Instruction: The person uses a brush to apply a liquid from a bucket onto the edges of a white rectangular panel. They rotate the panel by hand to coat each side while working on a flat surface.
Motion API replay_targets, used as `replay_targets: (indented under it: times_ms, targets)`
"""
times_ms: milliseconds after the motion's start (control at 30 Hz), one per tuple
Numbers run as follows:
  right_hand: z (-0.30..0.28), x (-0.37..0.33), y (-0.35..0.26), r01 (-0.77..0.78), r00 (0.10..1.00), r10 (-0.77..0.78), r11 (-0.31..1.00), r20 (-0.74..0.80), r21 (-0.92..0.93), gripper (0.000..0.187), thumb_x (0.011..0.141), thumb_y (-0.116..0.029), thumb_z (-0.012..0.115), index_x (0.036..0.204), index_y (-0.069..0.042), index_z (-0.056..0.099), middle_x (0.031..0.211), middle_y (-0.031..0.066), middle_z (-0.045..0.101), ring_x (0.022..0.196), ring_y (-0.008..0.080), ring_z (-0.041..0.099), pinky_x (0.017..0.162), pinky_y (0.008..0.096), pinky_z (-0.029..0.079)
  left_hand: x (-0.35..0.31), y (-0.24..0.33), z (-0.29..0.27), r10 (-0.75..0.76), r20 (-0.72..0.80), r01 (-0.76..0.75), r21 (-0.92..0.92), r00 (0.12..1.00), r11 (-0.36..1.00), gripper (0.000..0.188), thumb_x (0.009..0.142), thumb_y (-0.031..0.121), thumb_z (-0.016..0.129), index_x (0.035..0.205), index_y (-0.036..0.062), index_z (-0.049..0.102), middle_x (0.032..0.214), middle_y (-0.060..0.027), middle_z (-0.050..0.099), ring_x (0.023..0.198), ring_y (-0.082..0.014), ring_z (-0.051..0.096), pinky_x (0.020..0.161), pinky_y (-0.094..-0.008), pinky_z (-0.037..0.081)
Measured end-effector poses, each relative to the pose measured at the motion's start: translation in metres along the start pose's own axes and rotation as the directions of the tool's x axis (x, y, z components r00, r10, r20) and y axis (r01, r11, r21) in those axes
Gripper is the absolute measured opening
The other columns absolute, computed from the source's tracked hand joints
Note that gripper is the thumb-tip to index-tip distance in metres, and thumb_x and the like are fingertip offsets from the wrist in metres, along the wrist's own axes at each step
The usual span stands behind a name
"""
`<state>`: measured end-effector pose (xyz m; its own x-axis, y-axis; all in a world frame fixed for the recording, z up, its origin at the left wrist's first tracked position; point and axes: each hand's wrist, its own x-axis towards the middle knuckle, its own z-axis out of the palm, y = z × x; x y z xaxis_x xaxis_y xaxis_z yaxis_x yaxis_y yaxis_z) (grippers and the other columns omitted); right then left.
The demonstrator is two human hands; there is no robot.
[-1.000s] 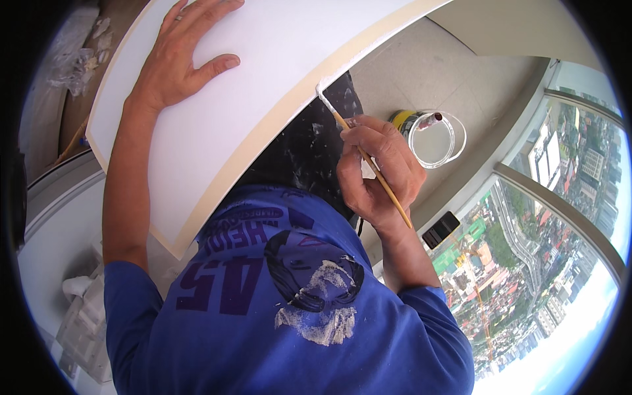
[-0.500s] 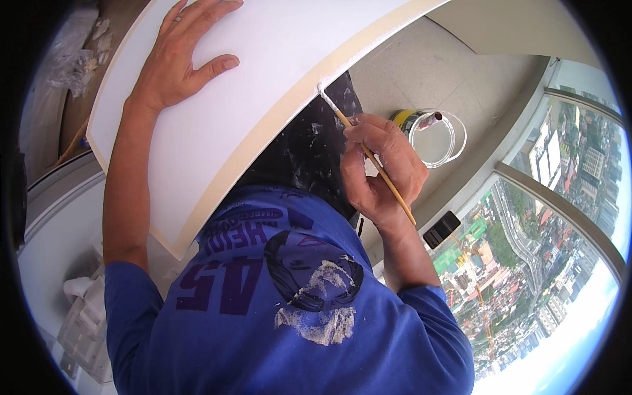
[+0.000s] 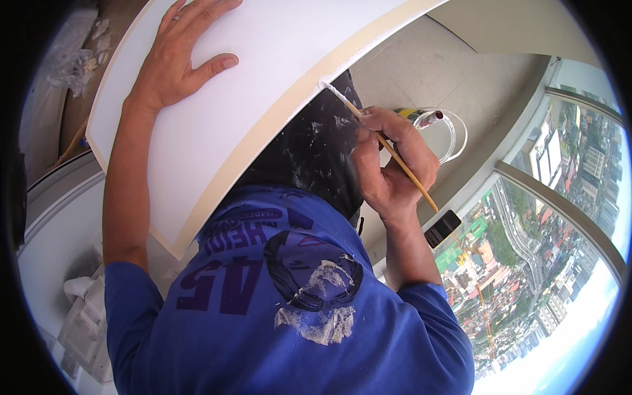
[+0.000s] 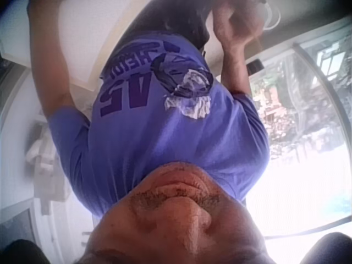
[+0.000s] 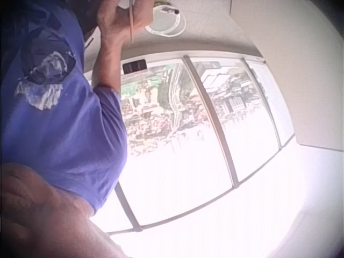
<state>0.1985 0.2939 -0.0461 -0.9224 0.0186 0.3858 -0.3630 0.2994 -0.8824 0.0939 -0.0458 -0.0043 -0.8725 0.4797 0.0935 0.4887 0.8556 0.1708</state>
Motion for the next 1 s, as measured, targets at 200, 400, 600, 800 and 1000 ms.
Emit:
replay_targets:
  times_ms: [200,400,600,800,1000]
  targets:
    - [0.001,-0.003,-0.003,0.013,1.0,-0.014,1.0,0.028,0.028,0.014,0.085,0.008,0.071,0.099,0.003,0.073,0.093,0.0151,0.079,0.081,0.0168,0.076,0.075,0.0272,0.06,0.0,0.0,0.001,-0.001,-0.005,0.001,0.005,1.0,1.0,0.085,0.091,0.061,0.076,0.153,0.0075,0.054,0.159,-0.0251,0.05,0.153,-0.0417,0.041,0.13,-0.065,0.019]
    - [0.001,0.004,0.0,0.104,0.995,-0.104,0.991,0.002,-0.08,0.015,0.083,0.008,0.072,0.098,0.003,0.072,0.093,0.0161,0.079,0.081,0.0181,0.077,0.075,0.0278,0.06,0.001,0.0,0.0,0.009,-0.009,-0.009,0.003,1.0,1.0,0.085,0.091,0.061,0.076,0.153,0.0069,0.055,0.158,-0.0256,0.05,0.152,-0.0419,0.042,0.129,-0.0653,0.019]
    - [0.001,0.004,-0.003,0.139,0.99,-0.137,0.988,0.038,-0.071,0.016,0.083,0.009,0.071,0.098,0.004,0.072,0.094,0.0168,0.078,0.079,0.018,0.076,0.073,0.0273,0.06,0.0,-0.001,0.001,0.018,-0.019,-0.018,-0.001,1.0,1.0,0.084,0.091,0.06,0.076,0.152,0.006,0.055,0.158,-0.0259,0.051,0.151,-0.0426,0.042,0.129,-0.0658,0.019]
    - [-0.013,-0.007,-0.006,-0.063,0.998,0.064,0.98,0.0,0.188,0.009,0.096,0.006,0.067,0.105,0.005,0.07,0.097,0.0166,0.077,0.084,0.0185,0.074,0.081,0.0292,0.059,0.002,-0.004,0.007,0.072,-0.064,-0.065,0.1,0.995,0.993,0.079,0.092,0.056,0.076,0.153,0.0106,0.055,0.159,-0.02,0.052,0.151,-0.0382,0.045,0.13,-0.0622,0.021]
    - [-0.097,0.0,0.079,-0.343,0.898,0.298,0.935,-0.323,-0.094,0.021,0.103,-0.005,0.057,0.111,0.007,0.071,0.096,0.0138,0.077,0.084,0.0143,0.073,0.074,0.0263,0.058,-0.004,-0.022,0.024,0.124,-0.131,-0.105,0.139,0.984,0.985,0.07,0.096,0.051,0.07,0.156,0.0191,0.055,0.164,-0.0083,0.052,0.154,-0.0308,0.044,0.133,-0.0566,0.02]
